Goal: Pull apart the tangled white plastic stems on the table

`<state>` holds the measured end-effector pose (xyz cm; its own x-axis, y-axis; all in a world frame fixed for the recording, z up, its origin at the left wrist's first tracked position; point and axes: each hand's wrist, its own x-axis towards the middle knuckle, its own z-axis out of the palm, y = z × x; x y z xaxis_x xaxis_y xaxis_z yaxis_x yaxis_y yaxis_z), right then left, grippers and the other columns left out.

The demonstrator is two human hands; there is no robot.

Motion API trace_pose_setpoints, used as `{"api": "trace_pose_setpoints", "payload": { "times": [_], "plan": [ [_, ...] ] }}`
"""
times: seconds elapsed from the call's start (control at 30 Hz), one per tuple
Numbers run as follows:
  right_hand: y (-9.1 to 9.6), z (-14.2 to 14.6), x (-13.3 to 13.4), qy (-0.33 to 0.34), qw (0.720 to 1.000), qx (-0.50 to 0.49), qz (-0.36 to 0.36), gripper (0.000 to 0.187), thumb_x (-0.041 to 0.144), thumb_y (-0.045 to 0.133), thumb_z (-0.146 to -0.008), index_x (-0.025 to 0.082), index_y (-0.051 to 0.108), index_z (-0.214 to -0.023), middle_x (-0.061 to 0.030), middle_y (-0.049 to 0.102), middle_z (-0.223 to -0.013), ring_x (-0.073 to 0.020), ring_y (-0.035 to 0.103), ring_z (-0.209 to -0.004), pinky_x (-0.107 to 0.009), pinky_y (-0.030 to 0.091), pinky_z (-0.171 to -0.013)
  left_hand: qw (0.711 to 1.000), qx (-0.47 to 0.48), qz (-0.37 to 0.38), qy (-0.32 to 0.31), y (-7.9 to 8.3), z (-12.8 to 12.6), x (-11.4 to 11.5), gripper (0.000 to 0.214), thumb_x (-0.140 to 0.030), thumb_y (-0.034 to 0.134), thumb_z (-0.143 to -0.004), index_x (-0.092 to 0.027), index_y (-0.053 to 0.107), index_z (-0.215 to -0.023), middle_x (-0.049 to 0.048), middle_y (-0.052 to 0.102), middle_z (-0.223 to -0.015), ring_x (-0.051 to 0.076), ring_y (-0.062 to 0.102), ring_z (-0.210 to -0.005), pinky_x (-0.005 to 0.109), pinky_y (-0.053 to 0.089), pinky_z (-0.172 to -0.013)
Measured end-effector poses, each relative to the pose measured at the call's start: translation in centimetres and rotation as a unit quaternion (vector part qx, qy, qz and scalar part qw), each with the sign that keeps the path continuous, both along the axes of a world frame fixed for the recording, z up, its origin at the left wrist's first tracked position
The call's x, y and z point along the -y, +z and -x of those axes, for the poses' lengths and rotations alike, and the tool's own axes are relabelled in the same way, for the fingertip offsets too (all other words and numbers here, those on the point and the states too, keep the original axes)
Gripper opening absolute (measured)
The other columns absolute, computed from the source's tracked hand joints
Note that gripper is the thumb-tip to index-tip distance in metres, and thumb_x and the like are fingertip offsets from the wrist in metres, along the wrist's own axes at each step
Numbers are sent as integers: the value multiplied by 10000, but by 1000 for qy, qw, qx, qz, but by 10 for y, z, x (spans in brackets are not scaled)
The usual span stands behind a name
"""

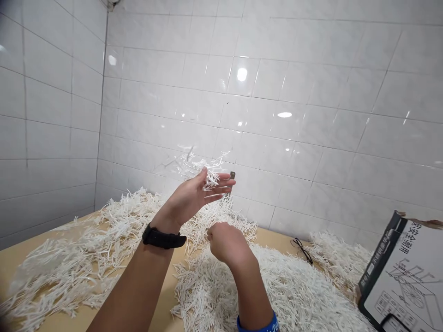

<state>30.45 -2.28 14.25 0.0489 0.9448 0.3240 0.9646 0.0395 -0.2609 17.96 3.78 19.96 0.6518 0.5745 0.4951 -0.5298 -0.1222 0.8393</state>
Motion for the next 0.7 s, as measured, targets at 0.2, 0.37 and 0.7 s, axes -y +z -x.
{"api": "trace_pose_setpoints", "payload": {
  "times": [0.2, 0.37, 0.7],
  "plan": [
    [12, -5, -1, -47, 995, -91, 9, 465, 409, 460, -897, 179, 559, -506, -59, 602, -515, -161, 509, -439, -291, 317, -482, 999, -18, -22, 16, -4, -6, -2, 499, -570, 356, -933, -213, 685, -1045, 95, 674, -1200, 247, 590, -1140, 455, 294, -1055],
    [29, -2, 14, 74, 963, -240, -95, 258, 356, 472, -890, 185, 664, -861, -50, 670, -795, -152, 568, -632, -266, 403, -543, 999, -28, -9, 37, -4, -8, -3, 448, -529, 420, -922, -185, 694, -1010, 115, 665, -1198, 255, 588, -1118, 405, 397, -965],
    [25, 14, 10, 176, 870, -412, -204, 448, 520, 470, -916, 179, 515, -628, 13, 495, -554, -103, 441, -512, -248, 356, -499, 993, -93, -58, -35, -8, -10, 0, 596, -616, 395, -893, -132, 693, -1073, 106, 707, -755, 95, 495, -424, 253, 416, -441]
  ]
}}
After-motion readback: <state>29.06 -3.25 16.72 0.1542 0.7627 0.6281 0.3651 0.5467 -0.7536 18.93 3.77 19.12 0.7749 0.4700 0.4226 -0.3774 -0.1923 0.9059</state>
